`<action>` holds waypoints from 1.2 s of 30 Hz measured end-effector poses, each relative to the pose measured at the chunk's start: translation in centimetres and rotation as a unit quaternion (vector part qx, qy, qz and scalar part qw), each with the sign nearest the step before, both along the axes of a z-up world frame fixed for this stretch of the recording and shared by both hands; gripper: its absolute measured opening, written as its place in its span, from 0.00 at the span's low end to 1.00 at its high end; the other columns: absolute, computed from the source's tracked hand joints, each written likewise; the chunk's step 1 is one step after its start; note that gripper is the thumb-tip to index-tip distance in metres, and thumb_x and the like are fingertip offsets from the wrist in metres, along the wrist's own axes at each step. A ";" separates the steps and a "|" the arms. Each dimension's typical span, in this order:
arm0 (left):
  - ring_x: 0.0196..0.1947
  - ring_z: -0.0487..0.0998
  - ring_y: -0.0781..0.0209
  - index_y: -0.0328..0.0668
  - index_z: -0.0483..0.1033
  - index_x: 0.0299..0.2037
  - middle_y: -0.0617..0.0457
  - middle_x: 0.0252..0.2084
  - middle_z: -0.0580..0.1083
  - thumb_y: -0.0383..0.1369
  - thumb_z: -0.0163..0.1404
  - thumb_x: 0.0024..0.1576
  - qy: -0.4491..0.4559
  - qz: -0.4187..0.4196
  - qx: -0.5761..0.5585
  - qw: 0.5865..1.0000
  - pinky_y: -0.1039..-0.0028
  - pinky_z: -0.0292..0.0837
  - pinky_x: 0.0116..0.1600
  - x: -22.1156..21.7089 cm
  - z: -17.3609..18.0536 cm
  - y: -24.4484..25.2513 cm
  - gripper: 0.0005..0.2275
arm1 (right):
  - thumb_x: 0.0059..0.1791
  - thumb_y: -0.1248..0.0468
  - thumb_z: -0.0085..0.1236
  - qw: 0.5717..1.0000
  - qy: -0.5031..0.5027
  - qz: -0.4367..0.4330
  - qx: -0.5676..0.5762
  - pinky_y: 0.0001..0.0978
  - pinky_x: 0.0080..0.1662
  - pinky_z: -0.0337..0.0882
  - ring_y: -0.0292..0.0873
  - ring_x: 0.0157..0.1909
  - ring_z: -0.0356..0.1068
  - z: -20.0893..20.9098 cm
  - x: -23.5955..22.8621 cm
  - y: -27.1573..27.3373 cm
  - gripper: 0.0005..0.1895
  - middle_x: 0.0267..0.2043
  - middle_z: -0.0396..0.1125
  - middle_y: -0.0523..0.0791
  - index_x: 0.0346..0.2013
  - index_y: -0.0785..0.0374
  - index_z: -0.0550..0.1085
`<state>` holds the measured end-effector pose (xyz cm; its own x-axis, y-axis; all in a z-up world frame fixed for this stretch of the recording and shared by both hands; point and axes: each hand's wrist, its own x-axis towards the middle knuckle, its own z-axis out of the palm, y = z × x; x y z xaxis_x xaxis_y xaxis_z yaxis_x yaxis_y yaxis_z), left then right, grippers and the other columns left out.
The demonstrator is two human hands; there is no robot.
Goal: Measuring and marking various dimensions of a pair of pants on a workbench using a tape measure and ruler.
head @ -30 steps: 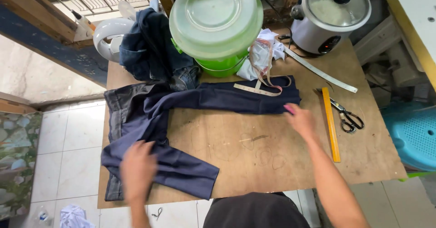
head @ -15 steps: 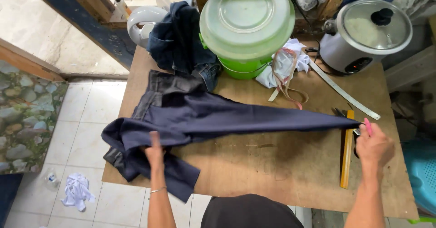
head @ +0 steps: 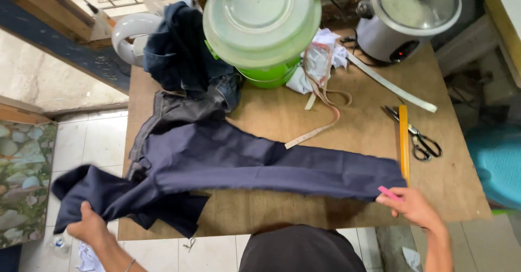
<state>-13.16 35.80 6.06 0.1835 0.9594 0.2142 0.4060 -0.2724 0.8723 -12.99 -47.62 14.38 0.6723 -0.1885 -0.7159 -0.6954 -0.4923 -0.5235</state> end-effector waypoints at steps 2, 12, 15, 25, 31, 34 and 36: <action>0.50 0.80 0.36 0.22 0.75 0.54 0.29 0.53 0.77 0.51 0.52 0.62 0.286 -0.031 0.007 0.958 0.53 0.75 0.50 -1.6 2.9 -3.6 0.29 | 0.46 0.52 0.67 0.995 -0.007 0.091 -0.039 0.31 0.29 0.52 0.37 0.21 0.53 -6.7 -1.1 -0.6 0.25 0.43 0.67 0.39 0.14 0.63 0.67; 0.72 0.57 0.37 0.51 0.67 0.68 0.43 0.73 0.60 0.51 0.49 0.61 0.298 -0.633 0.215 0.681 0.28 0.60 0.62 8.9 2.9 -36.4 0.26 | 0.56 0.54 0.47 0.937 -0.286 0.202 -0.004 0.43 0.45 0.75 0.50 0.37 0.79 -9.8 15.7 17.1 0.15 0.25 0.75 0.50 0.43 0.59 0.79; 0.73 0.59 0.44 0.51 0.65 0.69 0.45 0.71 0.64 0.50 0.44 0.64 0.252 -0.700 0.242 0.623 0.34 0.56 0.67 10.5 1.1 -39.7 0.25 | 0.55 0.52 0.49 0.952 -0.284 0.110 -0.033 0.51 0.55 0.72 0.57 0.56 0.73 -17.5 21.0 16.0 0.20 0.45 0.75 0.57 0.51 0.62 0.79; 0.79 0.43 0.51 0.71 0.52 0.75 0.51 0.80 0.45 0.68 0.40 0.55 0.361 -0.692 0.269 0.565 0.24 0.39 0.68 10.2 -0.3 -40.7 0.37 | 0.51 0.49 0.58 0.915 -0.296 0.168 -0.217 0.56 0.51 0.74 0.60 0.53 0.75 -13.5 14.5 6.8 0.19 0.46 0.77 0.51 0.51 0.55 0.76; 0.80 0.36 0.50 0.81 0.45 0.75 0.52 0.81 0.38 0.74 0.38 0.51 0.473 -0.632 0.274 0.549 0.24 0.41 0.67 10.0 -1.3 -32.3 0.41 | 0.51 0.46 0.58 0.813 -0.418 0.161 -0.372 0.55 0.59 0.63 0.52 0.64 0.64 -15.6 10.7 5.1 0.23 0.61 0.66 0.47 0.57 0.50 0.74; 0.80 0.35 0.52 0.83 0.43 0.75 0.54 0.81 0.37 0.77 0.40 0.46 0.488 -0.625 0.269 0.547 0.23 0.38 0.68 10.7 -1.0 -31.5 0.44 | 0.48 0.50 0.62 0.781 -0.478 0.175 -0.363 0.54 0.56 0.65 0.53 0.64 0.64 -15.6 8.0 9.2 0.24 0.58 0.67 0.49 0.57 0.52 0.74; 0.80 0.39 0.48 0.71 0.52 0.75 0.48 0.80 0.47 0.75 0.40 0.48 0.474 -0.605 0.300 0.565 0.26 0.35 0.69 10.5 -0.2 -33.3 0.44 | 0.46 0.40 0.59 0.753 -0.496 0.243 -0.357 0.55 0.57 0.64 0.52 0.67 0.62 -16.9 5.3 12.0 0.28 0.62 0.66 0.47 0.55 0.47 0.72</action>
